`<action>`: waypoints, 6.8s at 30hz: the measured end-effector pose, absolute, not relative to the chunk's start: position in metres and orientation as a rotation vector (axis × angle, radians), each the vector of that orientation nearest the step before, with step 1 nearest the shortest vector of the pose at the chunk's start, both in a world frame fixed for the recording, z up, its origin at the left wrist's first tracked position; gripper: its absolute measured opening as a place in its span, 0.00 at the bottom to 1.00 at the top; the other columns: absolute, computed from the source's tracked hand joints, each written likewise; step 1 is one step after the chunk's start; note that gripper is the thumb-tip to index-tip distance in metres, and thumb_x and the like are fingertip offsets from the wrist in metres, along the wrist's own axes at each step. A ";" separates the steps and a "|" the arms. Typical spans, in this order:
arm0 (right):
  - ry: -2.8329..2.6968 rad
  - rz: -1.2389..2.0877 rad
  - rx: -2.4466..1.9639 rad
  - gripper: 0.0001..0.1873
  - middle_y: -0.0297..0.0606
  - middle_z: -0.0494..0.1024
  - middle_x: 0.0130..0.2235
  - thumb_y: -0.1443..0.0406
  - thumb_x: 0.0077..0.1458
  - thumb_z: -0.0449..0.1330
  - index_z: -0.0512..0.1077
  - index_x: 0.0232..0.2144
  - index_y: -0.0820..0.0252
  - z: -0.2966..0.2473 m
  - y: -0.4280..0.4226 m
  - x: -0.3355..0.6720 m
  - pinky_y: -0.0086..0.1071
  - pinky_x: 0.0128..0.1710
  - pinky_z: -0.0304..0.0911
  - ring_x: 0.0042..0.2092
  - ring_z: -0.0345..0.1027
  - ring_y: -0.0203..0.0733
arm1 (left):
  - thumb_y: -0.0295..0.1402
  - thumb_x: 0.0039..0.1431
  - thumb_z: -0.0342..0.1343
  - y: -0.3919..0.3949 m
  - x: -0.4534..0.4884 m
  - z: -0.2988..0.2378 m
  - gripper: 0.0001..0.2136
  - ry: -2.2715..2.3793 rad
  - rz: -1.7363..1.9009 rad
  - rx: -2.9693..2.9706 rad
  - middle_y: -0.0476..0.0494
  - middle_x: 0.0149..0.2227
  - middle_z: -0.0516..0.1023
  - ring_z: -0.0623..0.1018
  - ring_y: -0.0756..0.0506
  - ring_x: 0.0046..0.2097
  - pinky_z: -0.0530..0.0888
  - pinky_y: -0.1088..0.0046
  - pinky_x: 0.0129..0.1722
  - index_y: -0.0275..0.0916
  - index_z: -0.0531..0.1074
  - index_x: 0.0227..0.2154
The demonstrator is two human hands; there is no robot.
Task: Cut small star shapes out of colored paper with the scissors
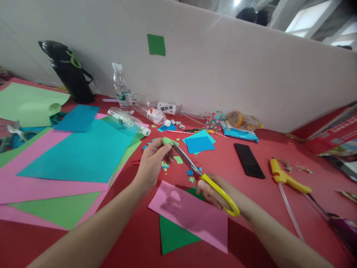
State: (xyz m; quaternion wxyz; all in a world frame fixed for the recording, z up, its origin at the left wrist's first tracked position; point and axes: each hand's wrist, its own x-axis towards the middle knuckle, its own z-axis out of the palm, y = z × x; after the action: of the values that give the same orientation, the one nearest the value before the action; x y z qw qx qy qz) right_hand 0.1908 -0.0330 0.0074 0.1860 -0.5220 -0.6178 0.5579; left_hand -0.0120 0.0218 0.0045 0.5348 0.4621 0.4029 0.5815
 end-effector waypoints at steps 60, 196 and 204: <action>-1.693 1.571 -1.562 0.24 0.21 0.53 0.15 0.46 0.58 0.55 0.60 0.23 0.57 -0.001 -0.027 0.196 0.21 0.12 0.44 0.15 0.45 0.26 | 0.31 0.55 0.58 0.028 -0.023 0.001 0.07 0.922 1.329 1.092 0.53 0.20 0.72 0.69 0.54 0.20 0.64 0.77 0.21 0.39 0.66 0.23; -1.524 1.590 -1.542 0.25 0.20 0.52 0.15 0.43 0.55 0.56 0.57 0.23 0.55 -0.010 -0.038 0.185 0.20 0.09 0.46 0.13 0.43 0.26 | 0.31 0.56 0.56 0.026 -0.016 0.002 0.04 0.839 1.413 0.986 0.50 0.26 0.77 0.72 0.52 0.23 0.69 0.74 0.27 0.38 0.70 0.28; -1.527 1.649 -1.555 0.24 0.20 0.52 0.15 0.44 0.55 0.56 0.60 0.24 0.56 -0.008 -0.037 0.189 0.20 0.09 0.45 0.14 0.43 0.27 | 0.28 0.57 0.56 0.024 -0.019 0.004 0.06 0.869 1.439 1.044 0.52 0.22 0.73 0.70 0.54 0.23 0.67 0.78 0.25 0.39 0.69 0.25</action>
State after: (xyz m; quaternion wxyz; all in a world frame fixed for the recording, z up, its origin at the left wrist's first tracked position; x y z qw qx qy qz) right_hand 0.1887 -0.0365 -0.0081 0.2029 -0.5572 -0.5470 0.5909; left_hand -0.0187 0.0244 0.0036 0.5494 0.4408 0.3668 0.6077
